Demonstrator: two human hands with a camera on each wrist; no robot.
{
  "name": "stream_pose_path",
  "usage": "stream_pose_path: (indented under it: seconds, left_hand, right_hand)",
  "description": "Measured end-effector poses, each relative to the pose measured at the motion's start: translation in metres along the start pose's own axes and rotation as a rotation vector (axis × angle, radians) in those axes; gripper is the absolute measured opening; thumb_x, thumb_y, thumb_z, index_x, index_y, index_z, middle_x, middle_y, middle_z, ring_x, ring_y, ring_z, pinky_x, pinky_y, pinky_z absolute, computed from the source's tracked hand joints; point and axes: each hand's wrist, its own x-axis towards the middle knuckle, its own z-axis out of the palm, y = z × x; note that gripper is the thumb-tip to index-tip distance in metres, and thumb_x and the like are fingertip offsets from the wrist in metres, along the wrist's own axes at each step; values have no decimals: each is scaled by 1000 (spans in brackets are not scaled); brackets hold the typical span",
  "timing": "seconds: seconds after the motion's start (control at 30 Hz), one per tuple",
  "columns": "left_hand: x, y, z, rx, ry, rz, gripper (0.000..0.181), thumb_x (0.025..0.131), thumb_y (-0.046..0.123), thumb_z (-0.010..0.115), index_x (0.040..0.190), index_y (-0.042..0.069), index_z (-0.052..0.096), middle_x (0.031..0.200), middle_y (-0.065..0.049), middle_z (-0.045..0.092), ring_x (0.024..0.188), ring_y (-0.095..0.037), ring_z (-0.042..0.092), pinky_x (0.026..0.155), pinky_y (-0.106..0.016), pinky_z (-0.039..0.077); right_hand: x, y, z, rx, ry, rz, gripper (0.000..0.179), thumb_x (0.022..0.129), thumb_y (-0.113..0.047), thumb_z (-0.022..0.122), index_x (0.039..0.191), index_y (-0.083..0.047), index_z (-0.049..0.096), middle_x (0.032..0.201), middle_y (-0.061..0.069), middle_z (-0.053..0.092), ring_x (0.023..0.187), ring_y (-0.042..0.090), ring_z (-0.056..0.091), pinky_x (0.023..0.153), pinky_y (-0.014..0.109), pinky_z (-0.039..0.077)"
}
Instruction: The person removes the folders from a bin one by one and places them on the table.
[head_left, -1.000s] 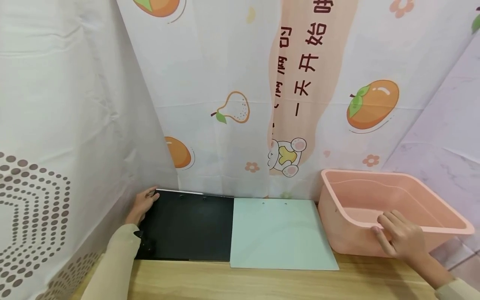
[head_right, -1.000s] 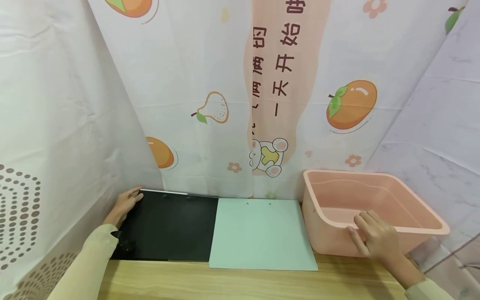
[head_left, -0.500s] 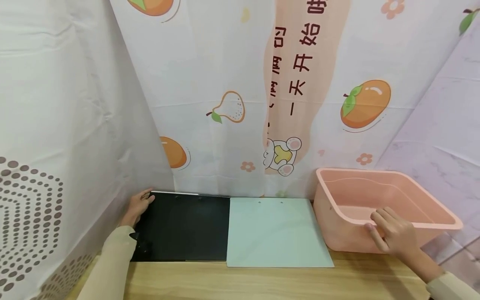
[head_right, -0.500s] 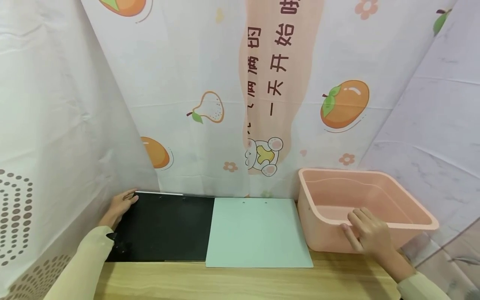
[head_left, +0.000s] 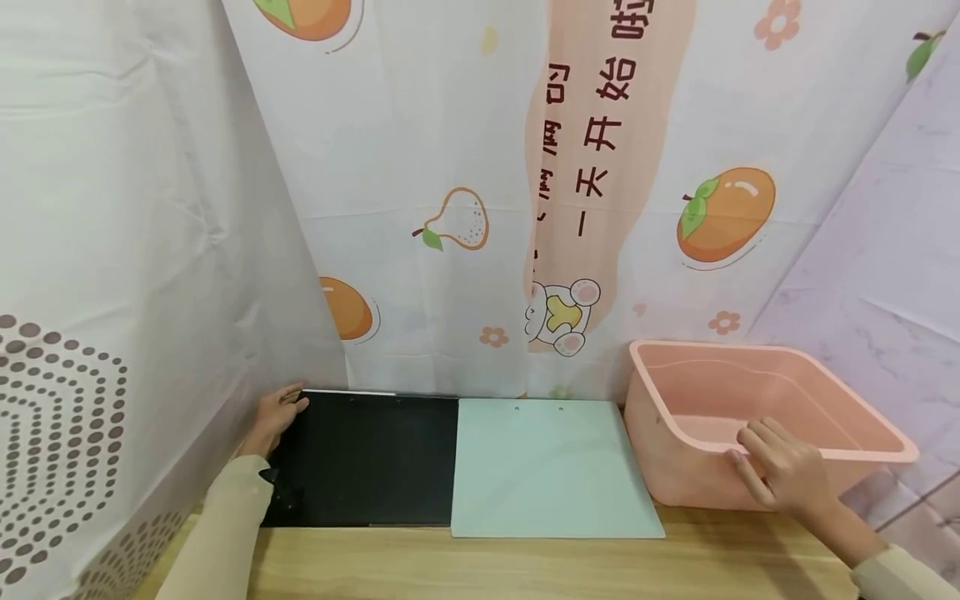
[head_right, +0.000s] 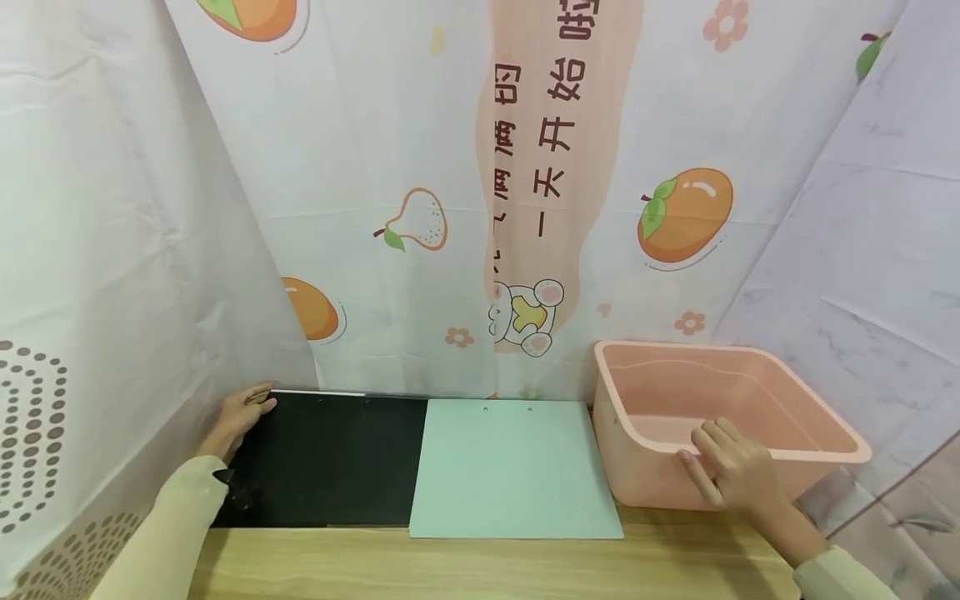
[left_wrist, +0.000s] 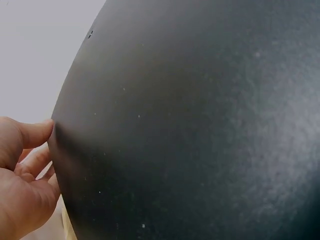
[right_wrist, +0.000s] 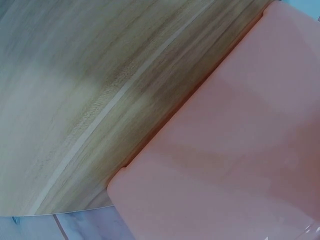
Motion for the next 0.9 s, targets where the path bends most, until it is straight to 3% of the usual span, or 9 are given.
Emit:
stream_pose_path:
  seconds: [0.23,0.4,0.57,0.7,0.9]
  left_hand:
    - [-4,0,-2,19,-42,14,59,108,12,46,159,-6,22,162,-34,22,150,-50,23,120,-61,28]
    - [-8,-10,-1,7,-37,-3,60,108,13,47,159,-6,23,162,-34,24,149,-50,25,120,-61,28]
    - [-10,-15,-1,4,-8,33,59,107,13,47,158,-7,25,158,-36,29,146,-52,29,119,-63,30]
    - [-9,-7,1,12,18,45,59,107,16,49,158,-6,27,157,-36,31,144,-53,31,117,-63,32]
    - [-12,16,3,17,91,87,56,106,13,48,155,-8,31,157,-39,26,145,-54,27,116,-64,32]
  right_hand:
    - [-4,-2,3,-5,-5,-10,55,106,-45,42,71,-5,53,66,3,47,59,12,35,41,18,16]
    - [-10,-4,4,5,-28,2,55,106,-46,41,71,-5,53,67,1,47,61,10,35,41,16,15]
    - [-15,-9,3,-1,-57,20,55,106,-47,40,72,-6,54,69,0,47,62,9,36,41,17,18]
    - [-14,-10,-1,-7,-38,20,55,106,-47,40,71,-6,53,68,0,47,61,7,34,42,16,17]
    - [-4,-4,-2,-12,-38,11,55,106,-46,40,72,-6,54,68,0,47,61,7,34,42,17,16]
